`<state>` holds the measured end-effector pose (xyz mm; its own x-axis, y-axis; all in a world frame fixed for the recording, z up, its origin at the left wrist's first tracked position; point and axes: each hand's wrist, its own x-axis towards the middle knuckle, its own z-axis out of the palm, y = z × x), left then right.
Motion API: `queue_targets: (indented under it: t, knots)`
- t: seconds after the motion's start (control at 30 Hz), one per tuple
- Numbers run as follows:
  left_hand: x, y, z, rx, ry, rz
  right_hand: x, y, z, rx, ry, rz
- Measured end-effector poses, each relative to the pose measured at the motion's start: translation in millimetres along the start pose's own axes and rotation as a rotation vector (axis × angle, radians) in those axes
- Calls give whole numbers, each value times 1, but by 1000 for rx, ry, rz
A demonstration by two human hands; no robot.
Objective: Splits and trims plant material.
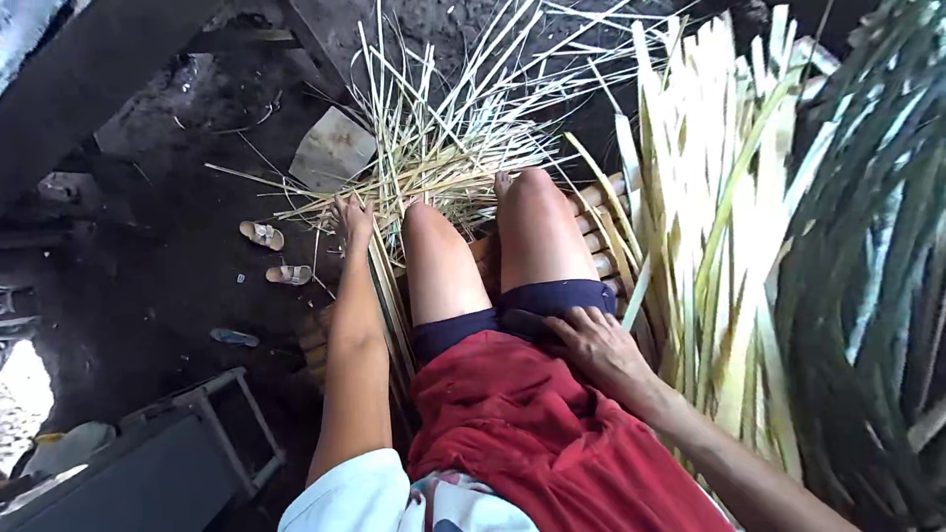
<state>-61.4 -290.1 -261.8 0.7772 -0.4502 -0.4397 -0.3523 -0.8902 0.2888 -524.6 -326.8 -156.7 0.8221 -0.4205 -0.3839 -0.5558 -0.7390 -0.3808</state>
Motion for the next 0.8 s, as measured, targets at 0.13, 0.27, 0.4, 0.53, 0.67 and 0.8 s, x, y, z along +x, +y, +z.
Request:
queue_targets:
  t: [0.13,0.27,0.4,0.53,0.67,0.8]
  knots:
    - [-5,6,-17,-199,74,133,0,-3,-1,-17,-70,67]
    - [-50,18,-46,-895,-111,100,13,-3,-6,-4,-175,96]
    - [-124,57,-71,-1270,-373,141,31,16,-34,342,-307,95]
    - [-170,120,-85,-1322,-323,431,36,33,-76,775,61,-68]
    - [-218,173,-91,-1233,-270,719,44,25,-130,1022,449,-294]
    - [-271,178,-82,-1074,-267,745,51,4,-162,1117,434,-319]
